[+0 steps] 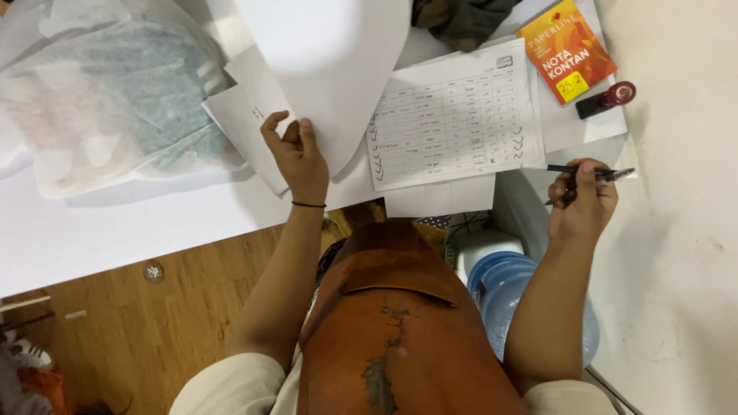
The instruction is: The person is inspecting shoes in bags and recording information on a paper report at a service counter.
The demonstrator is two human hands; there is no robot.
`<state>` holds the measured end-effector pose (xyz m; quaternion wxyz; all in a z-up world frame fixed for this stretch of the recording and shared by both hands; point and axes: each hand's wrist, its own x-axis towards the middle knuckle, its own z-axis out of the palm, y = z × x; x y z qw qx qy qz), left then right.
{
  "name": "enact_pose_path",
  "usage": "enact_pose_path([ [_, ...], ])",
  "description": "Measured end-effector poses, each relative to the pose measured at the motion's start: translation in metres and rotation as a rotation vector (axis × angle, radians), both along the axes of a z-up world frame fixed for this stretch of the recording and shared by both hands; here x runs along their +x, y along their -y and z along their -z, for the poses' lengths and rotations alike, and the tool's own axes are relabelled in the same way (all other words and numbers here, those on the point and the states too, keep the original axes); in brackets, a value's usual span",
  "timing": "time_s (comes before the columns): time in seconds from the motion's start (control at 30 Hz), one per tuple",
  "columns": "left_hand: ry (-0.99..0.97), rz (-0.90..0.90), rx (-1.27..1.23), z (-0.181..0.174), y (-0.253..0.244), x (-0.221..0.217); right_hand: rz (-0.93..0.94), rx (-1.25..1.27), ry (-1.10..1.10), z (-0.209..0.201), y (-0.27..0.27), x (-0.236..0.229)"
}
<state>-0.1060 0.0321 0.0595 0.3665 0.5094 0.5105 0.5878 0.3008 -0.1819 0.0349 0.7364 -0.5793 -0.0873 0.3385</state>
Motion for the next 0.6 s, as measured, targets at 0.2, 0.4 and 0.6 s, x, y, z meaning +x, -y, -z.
enact_pose_path([
  [0.2, -0.076, -0.179, -0.127, -0.005, -0.009, -0.02, -0.032, -0.044, 0.017, -0.006, -0.016, 0.002],
  [0.4, -0.483, -0.038, 0.492, 0.032, 0.038, 0.021, -0.335, -0.162, 0.349, 0.038, -0.03, -0.01],
  [0.6, -0.768, 0.925, 0.079, -0.016, 0.076, 0.092, -0.607, -0.029, 0.425, 0.018, -0.061, -0.063],
])
